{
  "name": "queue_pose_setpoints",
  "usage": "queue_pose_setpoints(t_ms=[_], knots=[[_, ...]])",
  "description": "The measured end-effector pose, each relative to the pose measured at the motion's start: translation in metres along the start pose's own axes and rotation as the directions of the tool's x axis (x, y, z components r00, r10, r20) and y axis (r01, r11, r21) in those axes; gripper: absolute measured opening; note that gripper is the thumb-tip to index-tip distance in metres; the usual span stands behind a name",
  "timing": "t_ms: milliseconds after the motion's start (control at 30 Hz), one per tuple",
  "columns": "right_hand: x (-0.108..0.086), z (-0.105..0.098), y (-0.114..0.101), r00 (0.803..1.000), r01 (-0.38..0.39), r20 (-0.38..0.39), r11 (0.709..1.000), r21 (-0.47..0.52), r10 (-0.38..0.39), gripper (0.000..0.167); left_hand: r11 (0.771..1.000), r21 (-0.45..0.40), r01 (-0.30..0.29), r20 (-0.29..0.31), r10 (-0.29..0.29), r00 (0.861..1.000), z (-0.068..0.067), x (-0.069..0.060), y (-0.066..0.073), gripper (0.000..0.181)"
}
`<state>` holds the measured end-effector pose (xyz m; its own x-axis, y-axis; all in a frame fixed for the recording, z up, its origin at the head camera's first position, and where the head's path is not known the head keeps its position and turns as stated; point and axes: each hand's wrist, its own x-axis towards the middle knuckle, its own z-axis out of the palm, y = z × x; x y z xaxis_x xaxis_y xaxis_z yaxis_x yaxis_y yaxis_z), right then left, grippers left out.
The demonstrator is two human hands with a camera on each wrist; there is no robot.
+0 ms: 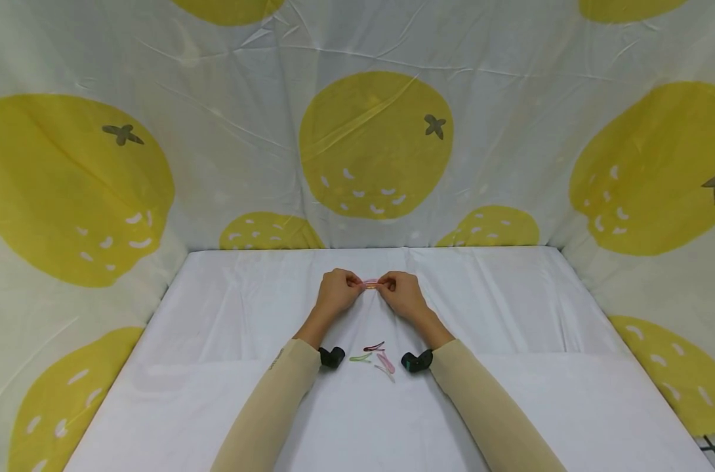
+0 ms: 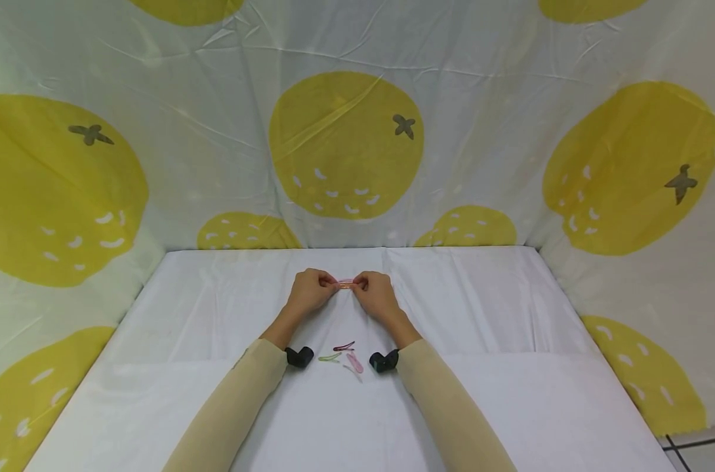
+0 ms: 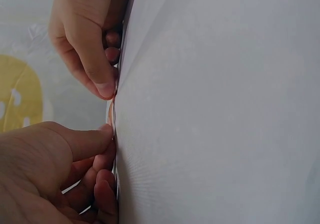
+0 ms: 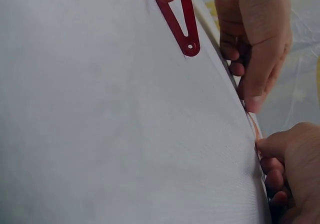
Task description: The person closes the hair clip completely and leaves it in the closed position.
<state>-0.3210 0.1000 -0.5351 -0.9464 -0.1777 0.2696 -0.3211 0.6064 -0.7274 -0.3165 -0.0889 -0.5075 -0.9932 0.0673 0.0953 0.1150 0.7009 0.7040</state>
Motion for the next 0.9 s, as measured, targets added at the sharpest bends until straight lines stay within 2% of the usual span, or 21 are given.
queue_pose_setpoints(t_ms=[233,433,533,700,800,900], knots=[[0.002,-0.004,0.002,0.999,-0.021,0.041,1.000,0.013,0.020,0.010,1.000,-0.008,0.002,0.015,-0.002,1.000,-0.004,0.000,-0.002,0.009],[-0.002,-0.008,0.003,0.996,-0.024,0.091,0.999,0.022,0.022,0.014,0.999,-0.022,-0.046,0.064,0.047,0.997,-0.009,-0.004,-0.009,0.012],[-0.005,-0.010,0.003,0.994,-0.019,0.106,0.999,0.025,0.017,0.015,0.996,-0.047,-0.073,0.115,0.077,0.990,-0.012,-0.006,-0.014,0.017],[-0.012,-0.015,0.001,0.992,-0.018,0.127,0.999,0.030,0.014,0.018,0.990,-0.081,-0.114,0.201,0.129,0.971,-0.021,-0.011,-0.022,0.025],[-0.015,-0.018,0.000,0.991,-0.028,0.135,0.999,0.042,0.022,0.019,0.988,-0.087,-0.129,0.225,0.146,0.964,-0.025,-0.014,-0.023,0.030],[-0.017,-0.023,0.001,0.989,-0.040,0.144,0.997,0.069,0.029,0.021,0.989,-0.084,-0.125,0.229,0.142,0.963,-0.028,-0.017,-0.024,0.033]])
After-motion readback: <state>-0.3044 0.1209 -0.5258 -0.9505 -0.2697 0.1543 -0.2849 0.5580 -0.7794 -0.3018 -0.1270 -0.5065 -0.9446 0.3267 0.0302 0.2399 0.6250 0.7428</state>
